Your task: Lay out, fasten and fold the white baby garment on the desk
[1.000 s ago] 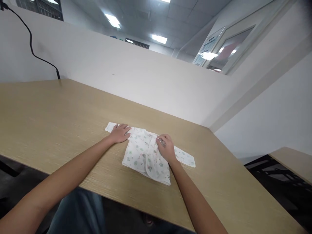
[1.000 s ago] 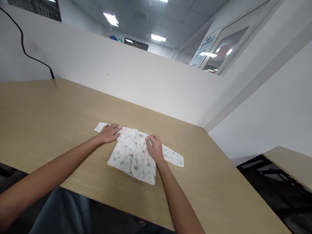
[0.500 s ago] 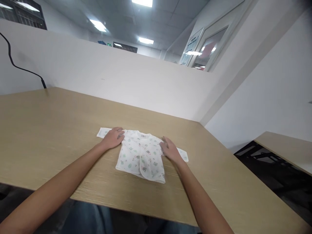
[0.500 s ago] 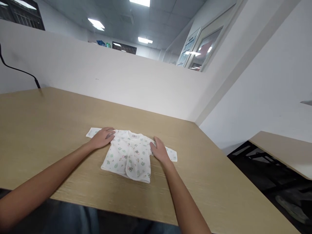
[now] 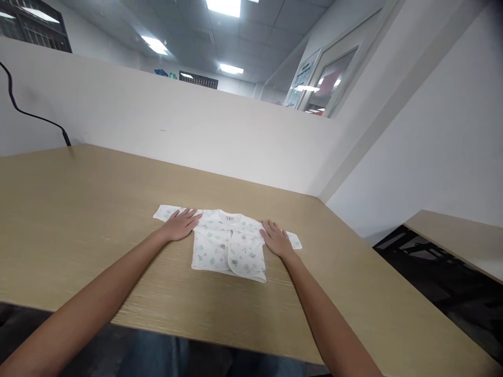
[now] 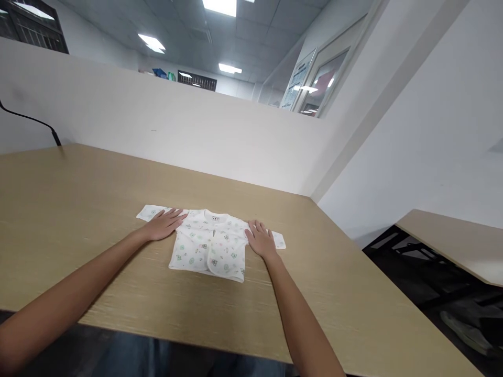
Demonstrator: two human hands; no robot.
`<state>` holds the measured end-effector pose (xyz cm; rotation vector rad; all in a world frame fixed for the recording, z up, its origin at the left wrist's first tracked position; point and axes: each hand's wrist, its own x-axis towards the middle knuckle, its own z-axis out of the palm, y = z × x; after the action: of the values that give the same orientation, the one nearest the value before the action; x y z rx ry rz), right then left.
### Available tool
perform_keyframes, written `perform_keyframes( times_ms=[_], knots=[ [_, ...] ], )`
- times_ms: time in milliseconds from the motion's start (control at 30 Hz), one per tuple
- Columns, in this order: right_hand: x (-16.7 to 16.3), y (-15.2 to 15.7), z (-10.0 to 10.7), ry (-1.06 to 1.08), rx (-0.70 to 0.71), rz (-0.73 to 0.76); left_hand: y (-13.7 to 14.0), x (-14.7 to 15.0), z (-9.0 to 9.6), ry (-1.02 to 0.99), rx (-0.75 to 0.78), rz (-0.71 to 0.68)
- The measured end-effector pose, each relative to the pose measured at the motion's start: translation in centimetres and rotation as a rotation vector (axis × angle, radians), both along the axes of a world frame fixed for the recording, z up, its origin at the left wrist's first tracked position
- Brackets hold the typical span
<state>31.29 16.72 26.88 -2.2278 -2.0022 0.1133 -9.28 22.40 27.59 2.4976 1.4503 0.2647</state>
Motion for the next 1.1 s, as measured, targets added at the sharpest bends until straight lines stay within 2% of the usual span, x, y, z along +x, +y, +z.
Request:
perform_keyframes(
  times_ms=[100, 200, 267, 367, 433, 533, 700, 867, 1000, 1100],
  knots=[
    [0.5, -0.2, -0.2, -0.007, 0.106, -0.078, -0.4, 0.1, 0.6, -0.007, 0.097, 0.083],
    [0.2, -0.9, -0.3, 0.049, 0.268, -0.096, -2.1, 1.3, 1.9, -0.114, 0.306, 0.092],
    [-0.5, -1.3, -0.1, 0.147, 0.369, -0.028, -4.0, 2.6, 3.1, -0.218, 0.387, -0.02],
    [-2.5, -1.8, 0.4, 0.295, 0.467, 0.141, -7.0, 5.0, 4.1, -0.278, 0.35, -0.316],
    [-4.1, -2.1, 0.7, 0.344, 0.458, 0.23, -8.7, 6.4, 3.9, -0.25, 0.322, -0.472],
    [-6.3, -2.3, 0.7, 0.344, 0.371, 0.331, -10.1, 7.4, 3.0, -0.192, 0.311, -0.583],
    [-7.4, -2.3, 0.3, 0.259, 0.238, 0.367, -10.1, 7.1, 2.5, -0.129, 0.342, -0.62],
    [-7.2, -2.2, 0.2, 0.218, 0.212, 0.373, -10.0, 7.2, 2.3, -0.086, 0.42, -0.696],
    [-7.3, -2.3, 0.3, 0.213, 0.198, 0.37, -10.2, 7.2, 2.4, -0.163, 0.424, -0.681],
    [-7.4, -2.4, 0.3, 0.198, 0.184, 0.367, -10.4, 6.7, 3.5, -0.287, 0.403, -0.664]
  ],
)
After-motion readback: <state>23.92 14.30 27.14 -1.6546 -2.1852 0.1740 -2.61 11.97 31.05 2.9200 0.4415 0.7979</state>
